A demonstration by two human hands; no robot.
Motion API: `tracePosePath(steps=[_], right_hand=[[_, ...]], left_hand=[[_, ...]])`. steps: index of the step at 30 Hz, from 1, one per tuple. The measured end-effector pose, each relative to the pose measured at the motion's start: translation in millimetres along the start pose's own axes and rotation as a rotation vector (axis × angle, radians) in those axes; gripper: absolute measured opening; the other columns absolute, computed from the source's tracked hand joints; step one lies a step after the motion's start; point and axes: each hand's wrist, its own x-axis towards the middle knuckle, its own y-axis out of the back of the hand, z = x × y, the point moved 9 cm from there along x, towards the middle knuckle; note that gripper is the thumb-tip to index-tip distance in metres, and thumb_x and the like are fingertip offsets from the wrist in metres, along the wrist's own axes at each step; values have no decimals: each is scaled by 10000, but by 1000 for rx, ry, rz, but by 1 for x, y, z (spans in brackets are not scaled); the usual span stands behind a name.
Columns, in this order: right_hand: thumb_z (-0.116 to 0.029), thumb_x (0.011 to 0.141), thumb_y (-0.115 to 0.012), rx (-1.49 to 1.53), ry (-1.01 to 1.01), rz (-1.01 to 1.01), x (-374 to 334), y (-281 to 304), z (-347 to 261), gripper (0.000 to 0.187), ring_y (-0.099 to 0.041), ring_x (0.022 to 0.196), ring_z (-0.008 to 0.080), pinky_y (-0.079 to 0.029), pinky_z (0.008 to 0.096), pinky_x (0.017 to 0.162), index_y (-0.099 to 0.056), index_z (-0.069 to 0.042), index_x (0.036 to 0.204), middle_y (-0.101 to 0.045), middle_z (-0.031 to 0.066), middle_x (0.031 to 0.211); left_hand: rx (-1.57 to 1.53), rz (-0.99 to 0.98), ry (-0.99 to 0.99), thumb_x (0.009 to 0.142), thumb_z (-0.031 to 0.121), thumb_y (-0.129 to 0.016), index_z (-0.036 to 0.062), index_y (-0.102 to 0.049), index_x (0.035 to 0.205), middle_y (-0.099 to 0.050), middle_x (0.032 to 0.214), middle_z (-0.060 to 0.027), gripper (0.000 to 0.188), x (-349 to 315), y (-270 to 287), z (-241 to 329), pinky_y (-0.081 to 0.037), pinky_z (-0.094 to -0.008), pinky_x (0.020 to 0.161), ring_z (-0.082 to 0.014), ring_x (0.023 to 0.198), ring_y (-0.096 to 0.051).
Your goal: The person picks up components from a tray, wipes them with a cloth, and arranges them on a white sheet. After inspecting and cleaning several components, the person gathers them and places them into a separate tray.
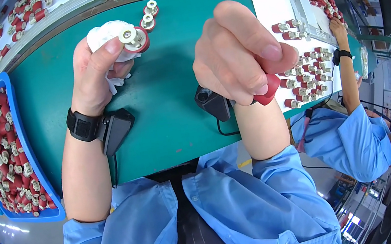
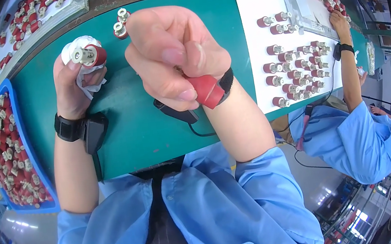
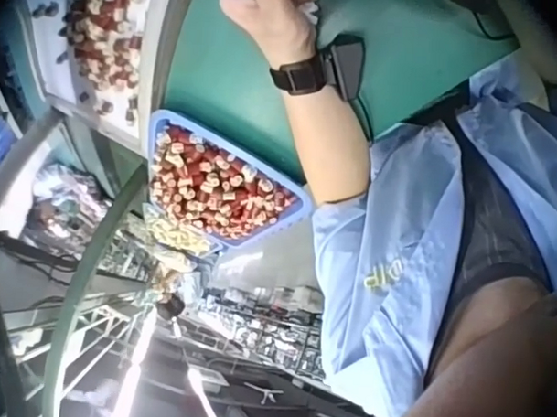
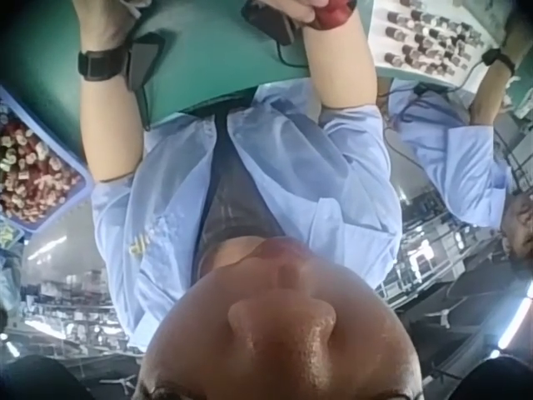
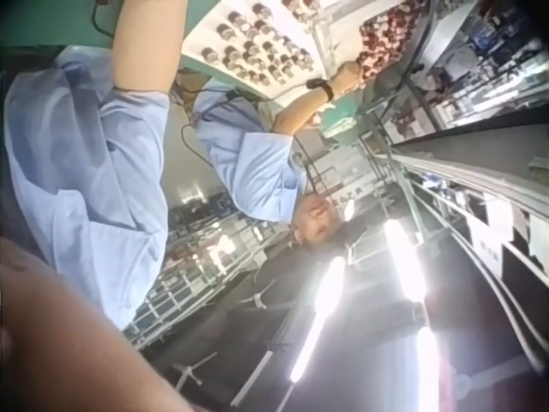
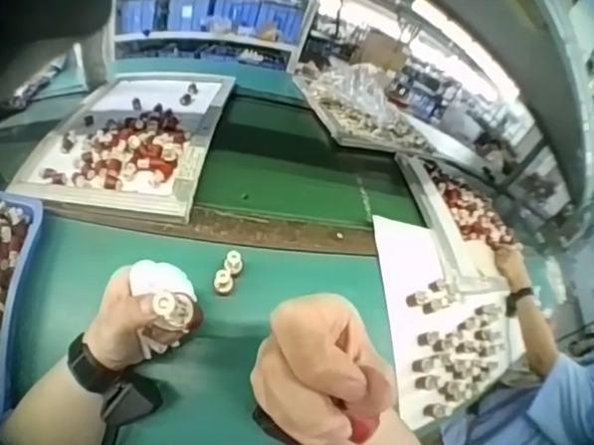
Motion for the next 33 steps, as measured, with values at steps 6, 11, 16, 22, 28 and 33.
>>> tracePosePath(steps=[6, 11, 16, 22, 28, 33], right_hand=[[-215, 956, -658, -14, -13, 81, -2, -3, 0, 206, -473, 350, 154, -334, 248, 306, -503, -80, 971, -609, 103, 716], [-209, 960, -652, -13, -27, 149, -3, 2, 0, 227, -460, 340, 154, -326, 253, 302, -467, -78, 972, -598, 102, 697], [-217, 960, -652, -15, -32, 153, -1, 4, 0, 243, -467, 343, 161, -331, 249, 302, -452, -81, 984, -594, 106, 700], [-212, 959, -654, 40, 15, 67, -1, 2, -2, 222, -472, 346, 169, -336, 253, 300, -495, -60, 994, -595, 116, 713], [-212, 957, -656, 110, 51, 15, 1, -1, -8, 216, -474, 345, 173, -337, 257, 297, -549, -31, 1005, -603, 131, 709], [-218, 957, -655, 93, 43, 20, -1, -2, -7, 231, -477, 344, 175, -333, 257, 296, -527, -33, 1012, -604, 135, 705]], left_hand=[[-11, 0, 13, 882, 321, -662, -7, -632, 1030, -575, 788, -8, 361, 1, -3, 0, -252, -211, 493, -50, 586, -370], [53, 23, 46, 848, 361, -651, -49, -555, 1111, -554, 809, -37, 495, 0, 2, -6, -269, -216, 476, -50, 536, -349], [63, 20, 58, 848, 362, -650, -40, -554, 1111, -555, 813, -39, 490, 1, 3, -6, -273, -216, 478, -52, 540, -353], [69, 12, 55, 846, 368, -655, -34, -556, 1115, -558, 814, -39, 494, 0, 3, -7, -280, -218, 479, -51, 542, -360], [78, 6, 66, 846, 377, -661, -32, -558, 1111, -563, 821, -41, 499, 0, 2, -7, -287, -217, 481, -51, 546, -369], [83, 15, 49, 848, 386, -663, -30, -561, 1110, -566, 820, -39, 502, 0, 2, -6, -292, -217, 482, -49, 538, -367]])
